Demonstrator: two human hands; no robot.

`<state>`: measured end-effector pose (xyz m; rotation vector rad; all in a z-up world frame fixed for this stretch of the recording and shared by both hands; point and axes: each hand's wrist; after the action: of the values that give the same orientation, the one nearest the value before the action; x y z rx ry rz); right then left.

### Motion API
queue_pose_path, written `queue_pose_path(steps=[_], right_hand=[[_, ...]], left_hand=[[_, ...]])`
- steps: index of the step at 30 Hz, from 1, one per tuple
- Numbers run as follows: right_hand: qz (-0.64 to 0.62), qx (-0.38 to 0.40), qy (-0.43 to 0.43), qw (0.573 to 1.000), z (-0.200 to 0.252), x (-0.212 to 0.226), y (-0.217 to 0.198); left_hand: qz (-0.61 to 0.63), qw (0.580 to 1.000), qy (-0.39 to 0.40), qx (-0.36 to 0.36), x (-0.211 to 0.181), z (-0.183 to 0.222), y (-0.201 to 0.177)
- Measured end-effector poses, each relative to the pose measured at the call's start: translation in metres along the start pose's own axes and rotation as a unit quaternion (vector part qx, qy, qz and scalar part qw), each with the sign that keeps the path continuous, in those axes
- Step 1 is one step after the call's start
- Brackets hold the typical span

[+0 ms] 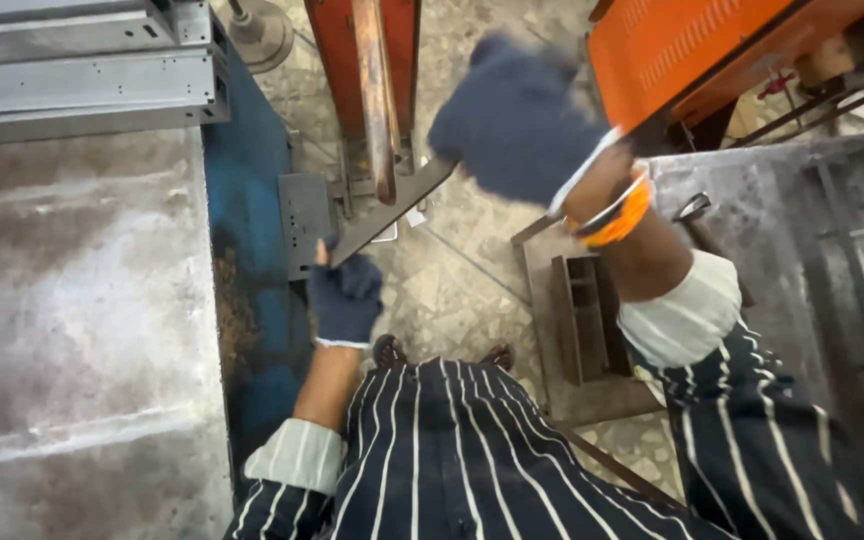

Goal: Spot welding metal components together using a welding machine.

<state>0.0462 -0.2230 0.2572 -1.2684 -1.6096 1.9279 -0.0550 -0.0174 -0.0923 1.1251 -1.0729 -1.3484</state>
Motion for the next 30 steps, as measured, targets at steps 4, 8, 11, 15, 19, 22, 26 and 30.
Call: queue_pose_path(steps=[4,8,11,15,19,22,26,30], right_hand=[[-0.123,-0.078,-0.057,0.988,0.01,0.018,0.039],[-0.281,0.047,-0.013,0.959,0.033,0.014,0.067],[-0.382,0.113,0.016,0.917,0.076,0.02,0.1],[-0.545,0.217,0.127,0.8,0.139,0.046,0.093],[-0.629,0.137,0.135,0.753,0.188,0.064,0.099],[-0.578,0.116,0.186,0.786,0.185,0.07,0.097],[-0.497,0.105,0.163,0.846,0.127,0.08,0.106],[-0.605,0.052,0.141,0.782,0.099,0.087,0.12]], left_hand=[[-0.146,0.961,0.064,-0.226,-0.045,-0.004,0.019],[-0.246,0.952,0.098,-0.154,-0.069,-0.033,0.062],[-0.294,0.929,0.091,-0.206,-0.06,-0.067,0.1],[-0.42,0.902,0.056,-0.089,-0.035,-0.092,0.123],[-0.398,0.916,-0.028,-0.028,-0.019,-0.087,0.117],[-0.427,0.904,-0.016,-0.028,-0.023,-0.089,0.107],[-0.342,0.935,0.034,-0.088,-0.056,-0.137,0.102],[-0.377,0.915,0.098,-0.106,-0.079,-0.135,0.126]])
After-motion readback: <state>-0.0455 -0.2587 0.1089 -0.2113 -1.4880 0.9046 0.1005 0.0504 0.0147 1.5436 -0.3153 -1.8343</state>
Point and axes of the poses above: each hand's wrist, its own z-axis away from the middle knuckle, its own y-axis out of the palm, x = y × z, and after that the axes turned 5 degrees about y, right-handed
